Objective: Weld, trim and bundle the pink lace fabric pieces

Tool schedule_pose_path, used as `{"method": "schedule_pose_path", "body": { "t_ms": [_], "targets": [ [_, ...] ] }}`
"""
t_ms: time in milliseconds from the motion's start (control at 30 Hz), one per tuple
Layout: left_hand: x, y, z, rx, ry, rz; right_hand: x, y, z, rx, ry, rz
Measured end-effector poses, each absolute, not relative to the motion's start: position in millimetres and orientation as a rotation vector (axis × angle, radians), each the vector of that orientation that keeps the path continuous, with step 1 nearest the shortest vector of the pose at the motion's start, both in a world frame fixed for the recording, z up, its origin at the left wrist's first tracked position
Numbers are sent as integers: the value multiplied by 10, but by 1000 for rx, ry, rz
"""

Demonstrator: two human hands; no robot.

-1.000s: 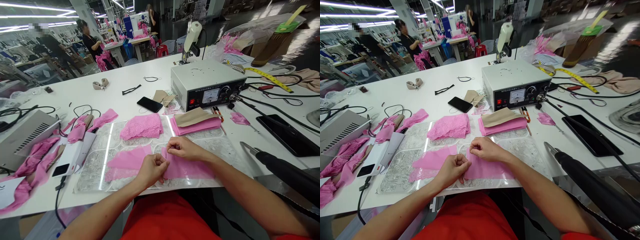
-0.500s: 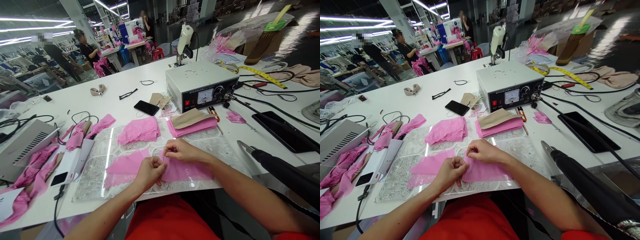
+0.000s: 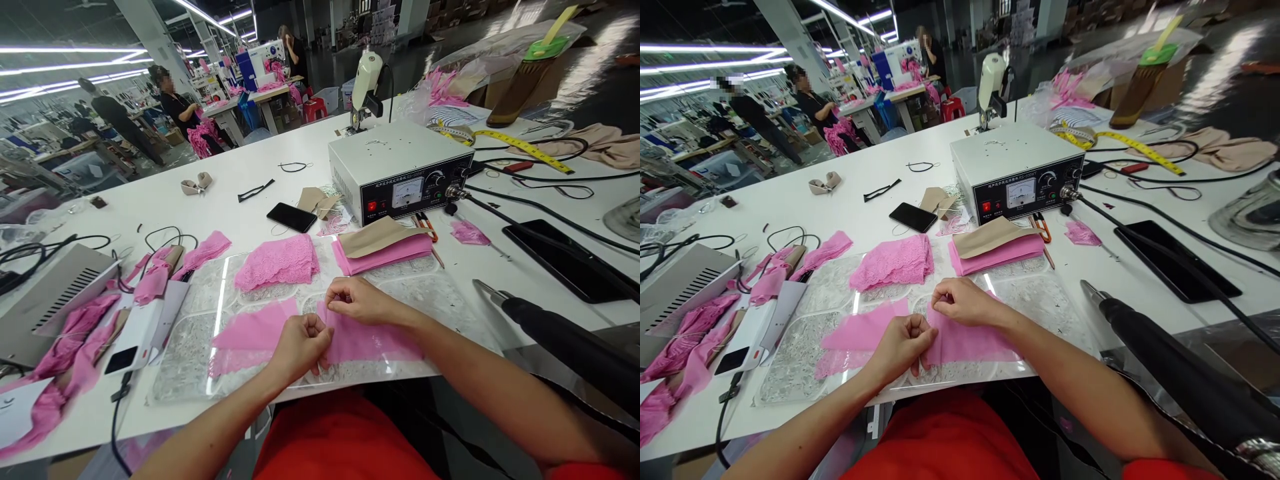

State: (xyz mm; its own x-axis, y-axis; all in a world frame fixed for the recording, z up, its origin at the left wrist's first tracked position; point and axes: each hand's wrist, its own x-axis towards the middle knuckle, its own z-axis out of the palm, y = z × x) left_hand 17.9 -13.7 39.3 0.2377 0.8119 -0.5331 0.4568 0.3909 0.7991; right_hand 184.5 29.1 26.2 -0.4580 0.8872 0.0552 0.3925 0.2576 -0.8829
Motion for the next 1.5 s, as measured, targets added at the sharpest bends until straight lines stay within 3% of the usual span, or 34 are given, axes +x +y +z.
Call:
{"method": "schedule_pose_path", "body": {
  "t_ms": [500,667,833,1033,1500],
  "targets": [
    [146,-61,395,1461,1428,206,1917,312,330,-1209,-1938,1009],
    [4,-63,419,2060,1433,252,2349,46,550,-1357,-1675,822],
    [-111,-99,329,2575,1214,531,2729,-402,415,-1701,-1693,718],
    [-108,-84,144,2913,788,526,2798,-733,255,-1918,-1774,758],
    [-66,-146,104,3051,896,348,2818,-585,255,-1762,-1602,977]
  ]
}}
